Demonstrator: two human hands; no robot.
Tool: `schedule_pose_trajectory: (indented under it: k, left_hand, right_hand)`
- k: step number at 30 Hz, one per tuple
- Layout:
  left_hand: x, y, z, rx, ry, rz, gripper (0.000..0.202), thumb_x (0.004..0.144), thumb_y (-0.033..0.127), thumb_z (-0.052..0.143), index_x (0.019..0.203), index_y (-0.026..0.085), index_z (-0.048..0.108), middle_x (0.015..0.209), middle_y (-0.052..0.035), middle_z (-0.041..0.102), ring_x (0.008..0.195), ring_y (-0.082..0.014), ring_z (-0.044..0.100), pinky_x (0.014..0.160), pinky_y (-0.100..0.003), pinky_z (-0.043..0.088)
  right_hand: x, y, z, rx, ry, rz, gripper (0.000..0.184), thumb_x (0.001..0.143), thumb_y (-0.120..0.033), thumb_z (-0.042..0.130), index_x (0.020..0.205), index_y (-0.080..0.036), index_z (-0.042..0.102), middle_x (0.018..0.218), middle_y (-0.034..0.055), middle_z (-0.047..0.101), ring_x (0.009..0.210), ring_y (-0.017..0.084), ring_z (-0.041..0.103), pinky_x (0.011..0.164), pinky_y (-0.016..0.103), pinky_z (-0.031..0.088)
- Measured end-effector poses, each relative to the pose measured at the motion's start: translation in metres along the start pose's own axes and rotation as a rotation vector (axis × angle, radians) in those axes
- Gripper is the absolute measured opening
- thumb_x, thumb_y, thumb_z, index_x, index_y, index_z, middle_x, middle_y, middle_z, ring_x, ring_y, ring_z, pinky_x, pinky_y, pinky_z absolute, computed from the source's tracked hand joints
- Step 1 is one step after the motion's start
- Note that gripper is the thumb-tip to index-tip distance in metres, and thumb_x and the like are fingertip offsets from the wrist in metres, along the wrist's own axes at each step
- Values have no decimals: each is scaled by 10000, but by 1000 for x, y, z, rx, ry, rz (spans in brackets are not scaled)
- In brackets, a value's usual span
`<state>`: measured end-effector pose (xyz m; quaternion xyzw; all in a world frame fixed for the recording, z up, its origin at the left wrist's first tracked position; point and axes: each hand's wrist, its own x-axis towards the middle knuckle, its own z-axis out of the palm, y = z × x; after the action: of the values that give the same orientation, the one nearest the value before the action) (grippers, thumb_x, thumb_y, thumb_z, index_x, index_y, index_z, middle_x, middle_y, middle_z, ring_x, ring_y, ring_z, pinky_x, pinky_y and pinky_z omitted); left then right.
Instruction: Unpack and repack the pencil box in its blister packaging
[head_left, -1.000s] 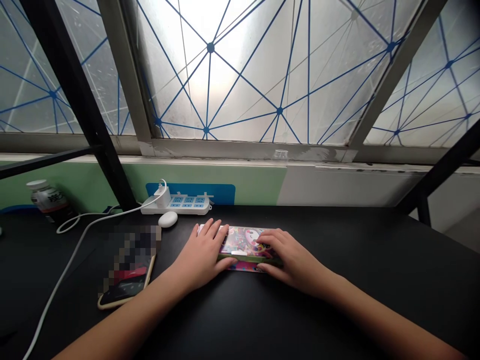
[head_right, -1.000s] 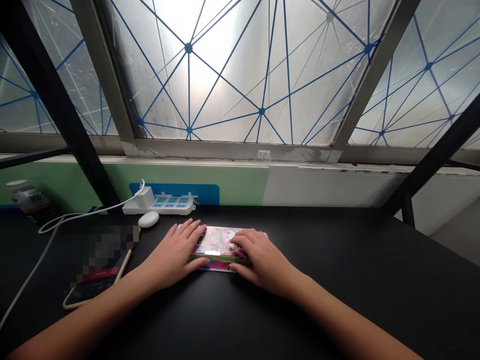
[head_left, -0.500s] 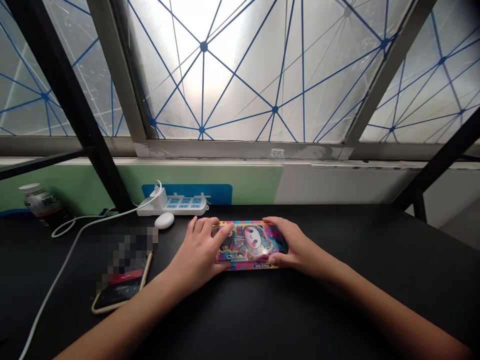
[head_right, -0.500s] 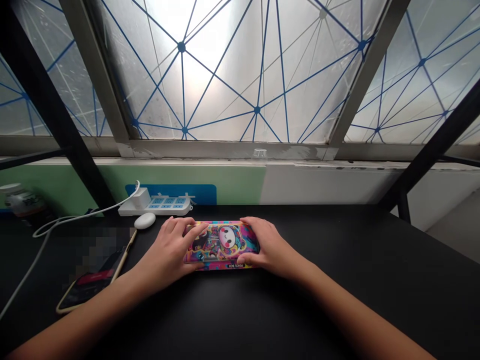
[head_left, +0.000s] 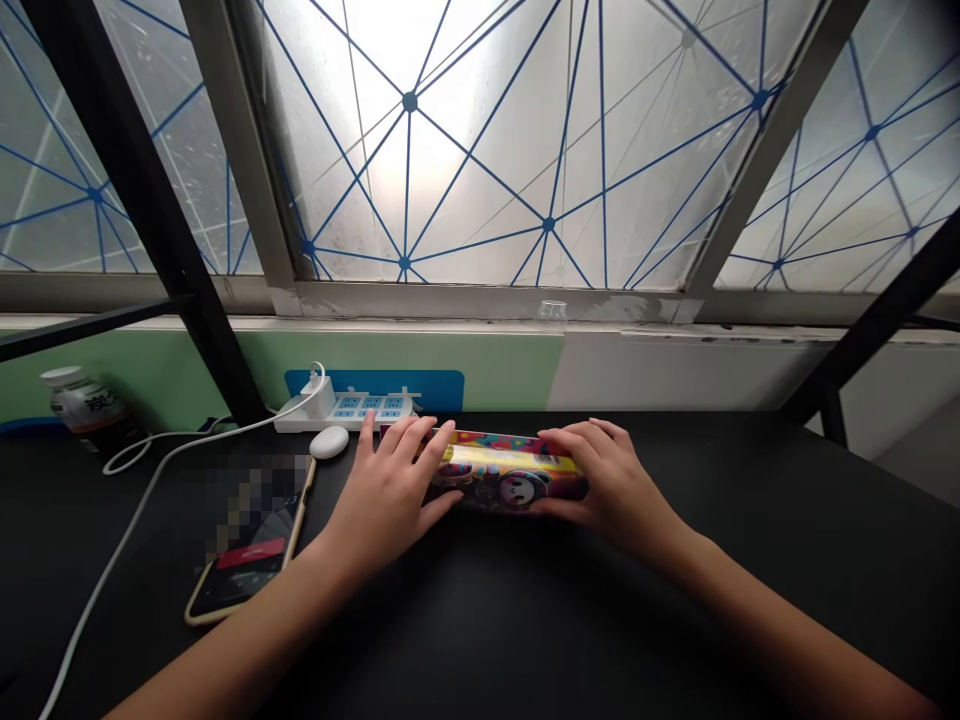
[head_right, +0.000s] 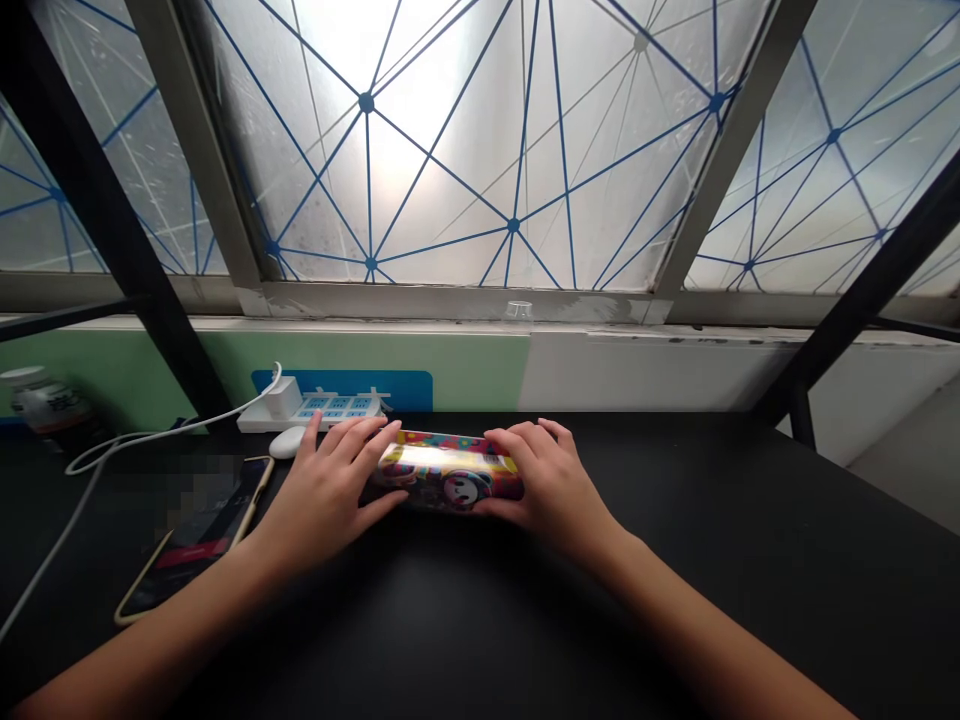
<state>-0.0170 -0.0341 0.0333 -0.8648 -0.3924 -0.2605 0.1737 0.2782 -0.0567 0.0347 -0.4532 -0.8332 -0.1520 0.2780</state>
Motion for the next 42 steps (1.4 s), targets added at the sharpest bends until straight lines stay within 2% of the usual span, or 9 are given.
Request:
schedule_pose_trajectory:
  k: [6,11,16,22,26,31,35,39,42]
  left_hand:
    - [-3,10,-1,11,-116,83,283,910,240,648,1184,198,592,1116,-81,688,1002,-272,641,1114,-582,313]
    - [-5,21,4,20,-220,105,272,888,242,683,1140,182,596,1157,-100,686,1040,-301,645,1009,-529,439]
    - [-4,20,4,-5,-283,117,263,896,324,681,1110,183,622,1111,-95,692,1006,-303,639,927,-487,483]
    - [-8,16,14,-72,-272,30,644,884,562,632,1401,202,495,1428,-158,544,1311,-387,477,1072,-573,359]
    - [-11,14,23,-94,-405,-100,950,838,802,458,1530,161,351,1565,-231,357,1440,-469,286,1097,-654,284]
    - [-10,11,21,-139,-477,-150,1006,813,859,387,1547,174,331,1596,-199,311,1464,-435,260,1141,-615,251]
    - [-9,10,19,-155,-508,-178,1020,797,883,360,1554,200,325,1615,-182,266,1478,-427,230,1157,-613,223]
    - [-8,8,20,-167,-525,-169,1015,805,880,344,1558,200,314,1623,-182,231,1498,-404,176,1166,-617,198]
    - [-8,7,20,-166,-526,-171,998,814,871,345,1558,206,314,1627,-181,220,1500,-402,168,1161,-622,201]
  right_hand:
    - [-4,-11,7,-60,-78,-126,214,910,-265,630,1112,-201,598,1040,97,710,912,267,661,981,470,427]
    - [-7,-16,19,-43,-116,-172,240,924,-252,601,1145,-158,603,1092,132,725,967,300,677,874,467,518]
    - [-8,-29,27,-1,-224,-197,348,941,-252,581,1265,-126,585,1300,160,658,1210,323,604,991,492,505]
    - [-8,-34,32,40,-371,-229,638,944,-414,600,1497,-158,412,1546,150,426,1444,348,347,1138,561,368]
    - [-4,-34,29,106,-462,-204,749,933,-571,565,1542,-194,344,1572,124,372,1464,348,301,1163,578,319]
    - [3,-23,10,207,-583,-50,751,875,-666,579,1488,-252,452,1544,81,420,1440,344,354,1168,549,319]
    - [2,18,-17,251,-667,86,552,909,-652,538,1310,-291,657,1385,48,616,1344,328,502,1090,470,438]
    - [1,45,-26,140,-608,166,476,929,-631,514,1132,-278,760,1197,83,737,1130,331,667,948,463,524]
    - [1,28,-10,79,-457,60,569,913,-625,552,1334,-250,631,1368,123,631,1267,347,568,1074,553,406]
